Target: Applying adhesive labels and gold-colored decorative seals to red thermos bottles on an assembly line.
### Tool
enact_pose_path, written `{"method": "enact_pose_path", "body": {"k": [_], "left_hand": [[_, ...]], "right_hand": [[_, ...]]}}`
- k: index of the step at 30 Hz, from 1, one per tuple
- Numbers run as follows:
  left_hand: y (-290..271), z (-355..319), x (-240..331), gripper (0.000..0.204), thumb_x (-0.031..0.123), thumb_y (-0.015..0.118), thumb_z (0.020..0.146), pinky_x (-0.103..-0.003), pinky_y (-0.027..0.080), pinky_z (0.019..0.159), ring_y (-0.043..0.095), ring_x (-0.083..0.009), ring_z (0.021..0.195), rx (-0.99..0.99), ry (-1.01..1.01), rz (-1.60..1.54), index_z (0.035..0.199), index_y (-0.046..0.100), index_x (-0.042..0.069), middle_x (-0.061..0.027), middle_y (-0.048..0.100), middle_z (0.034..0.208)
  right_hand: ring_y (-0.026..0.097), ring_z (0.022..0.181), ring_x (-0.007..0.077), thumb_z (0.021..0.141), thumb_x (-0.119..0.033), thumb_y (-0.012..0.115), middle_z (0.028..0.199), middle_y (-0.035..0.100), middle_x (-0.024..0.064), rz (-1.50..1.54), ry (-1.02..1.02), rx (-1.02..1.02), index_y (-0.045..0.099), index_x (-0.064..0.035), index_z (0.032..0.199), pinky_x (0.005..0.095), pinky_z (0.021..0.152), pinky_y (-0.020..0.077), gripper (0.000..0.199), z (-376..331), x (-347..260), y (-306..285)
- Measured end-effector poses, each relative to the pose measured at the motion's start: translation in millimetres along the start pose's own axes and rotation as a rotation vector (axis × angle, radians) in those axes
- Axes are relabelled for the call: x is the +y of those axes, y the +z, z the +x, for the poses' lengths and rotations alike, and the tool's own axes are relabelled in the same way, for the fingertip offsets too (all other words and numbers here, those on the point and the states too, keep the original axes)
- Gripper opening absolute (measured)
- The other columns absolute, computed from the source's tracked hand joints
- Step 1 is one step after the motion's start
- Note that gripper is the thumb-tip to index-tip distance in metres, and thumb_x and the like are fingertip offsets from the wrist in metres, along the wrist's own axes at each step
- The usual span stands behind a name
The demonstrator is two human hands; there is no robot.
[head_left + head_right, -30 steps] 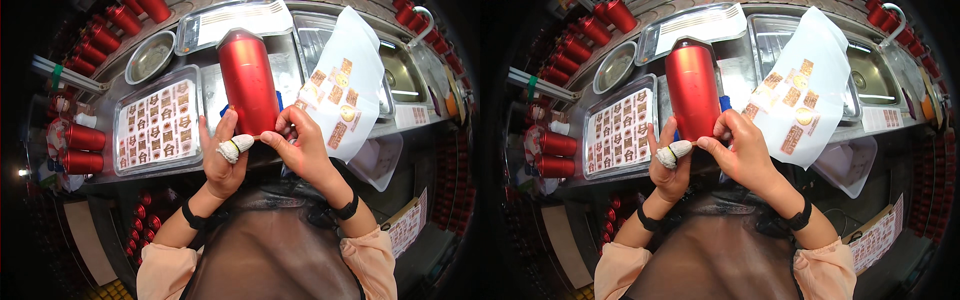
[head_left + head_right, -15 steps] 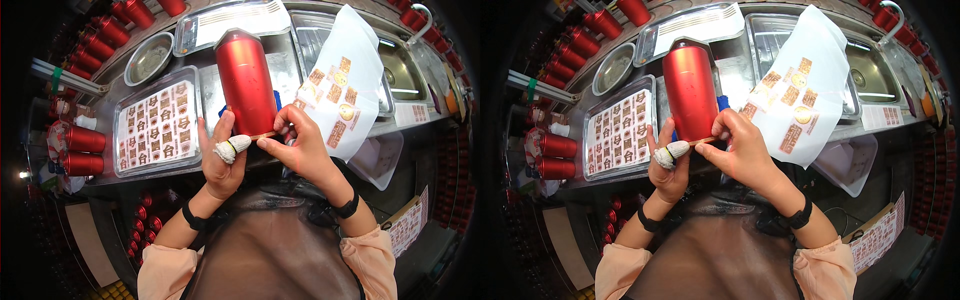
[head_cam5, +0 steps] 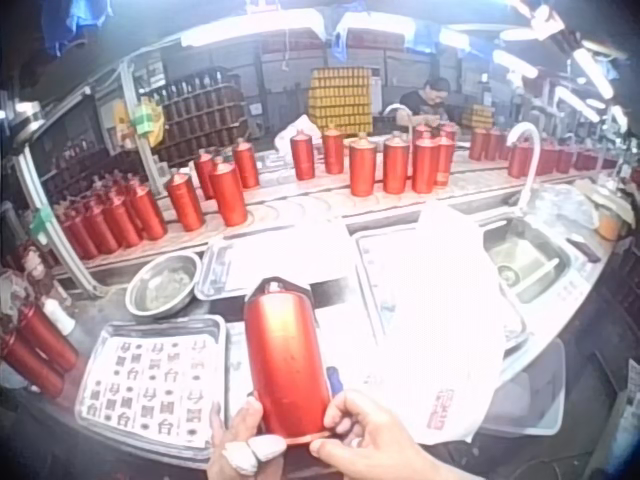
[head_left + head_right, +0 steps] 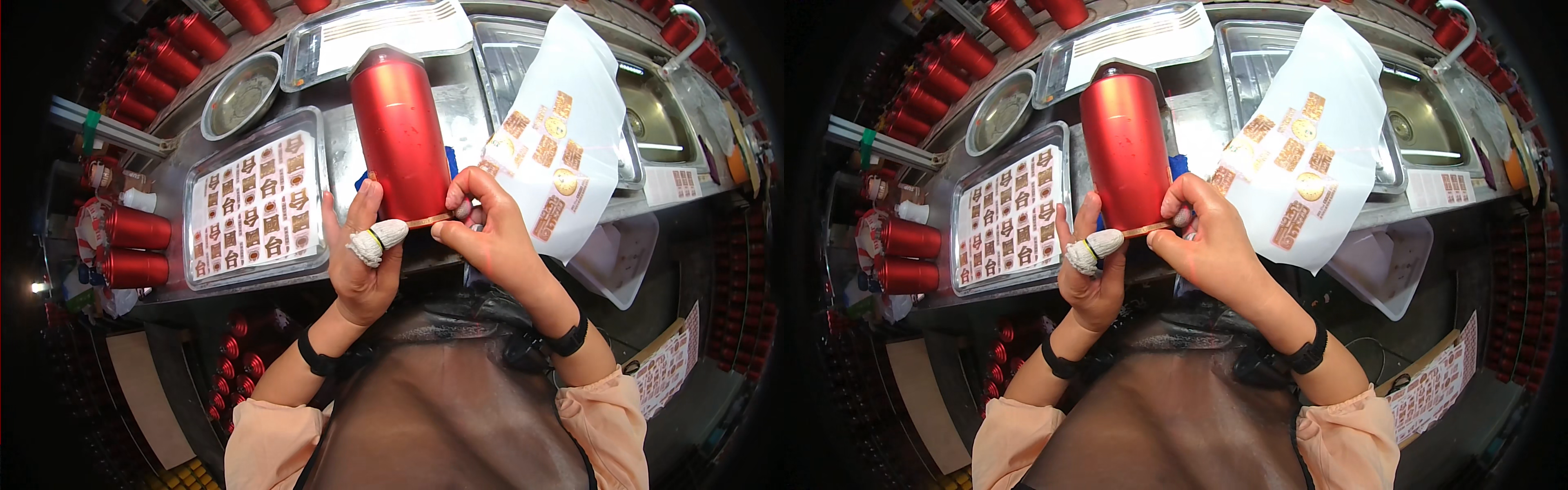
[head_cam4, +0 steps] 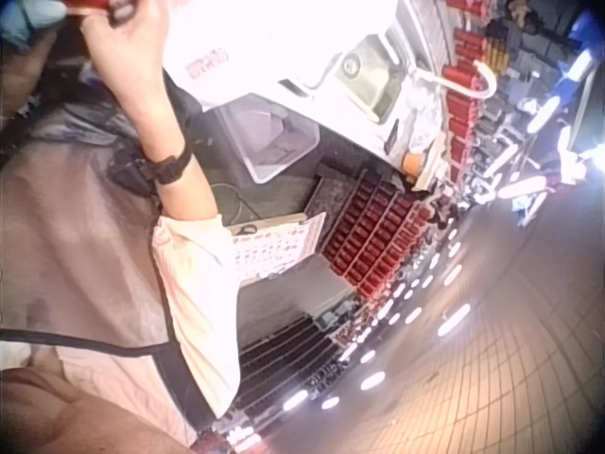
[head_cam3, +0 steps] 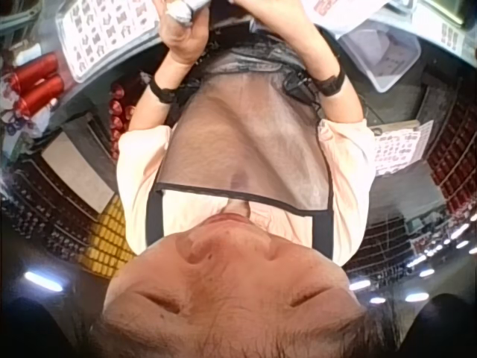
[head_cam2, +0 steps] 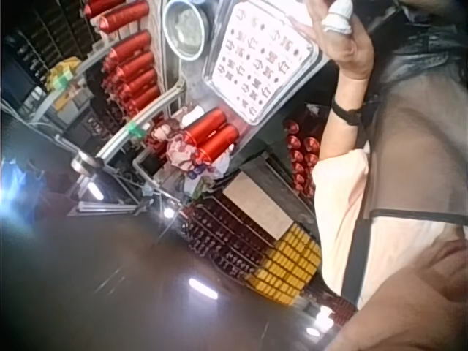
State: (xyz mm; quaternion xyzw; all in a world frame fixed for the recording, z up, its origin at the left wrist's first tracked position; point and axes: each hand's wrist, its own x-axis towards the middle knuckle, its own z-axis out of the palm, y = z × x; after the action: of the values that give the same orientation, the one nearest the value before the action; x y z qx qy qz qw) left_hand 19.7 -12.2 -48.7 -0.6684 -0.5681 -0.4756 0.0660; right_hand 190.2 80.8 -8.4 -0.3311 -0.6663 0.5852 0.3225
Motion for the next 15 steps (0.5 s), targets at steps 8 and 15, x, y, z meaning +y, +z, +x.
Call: {"method": "enact_pose_path", "body": {"k": [8, 15], "left_hand": [[-0.2, -2.4, -0.6, 0.020, -0.001, 0.068, 0.085, -0.056, 0.022, 0.114, 0.052, -0.0324, 0.129, -0.003, -0.002, -0.003, 0.103, 0.064, 0.008, -0.0219, 0.058, 0.132], [1.5, -4.7, -3.1, 0.020, 0.000, 0.067, 0.085, -0.058, 0.020, 0.113, 0.052, -0.0340, 0.129, 0.000, -0.001, -0.002, 0.103, 0.064, 0.008, -0.0211, 0.057, 0.133]], "right_hand": [[0.033, 0.069, 0.0014, 0.078, -0.009, 0.071, 0.080, 0.043, -0.0072, 0.002, 0.003, 0.007, 0.049, -0.0105, 0.085, 0.0173, 0.062, 0.0304, 0.024, 0.1, -0.7, 2.4], [0.035, 0.070, 0.0007, 0.077, -0.017, 0.081, 0.081, 0.044, -0.0074, 0.186, 0.059, -0.012, 0.048, -0.0115, 0.084, 0.0177, 0.061, 0.0317, 0.034, 0.0, 0.6, 2.2]]}}
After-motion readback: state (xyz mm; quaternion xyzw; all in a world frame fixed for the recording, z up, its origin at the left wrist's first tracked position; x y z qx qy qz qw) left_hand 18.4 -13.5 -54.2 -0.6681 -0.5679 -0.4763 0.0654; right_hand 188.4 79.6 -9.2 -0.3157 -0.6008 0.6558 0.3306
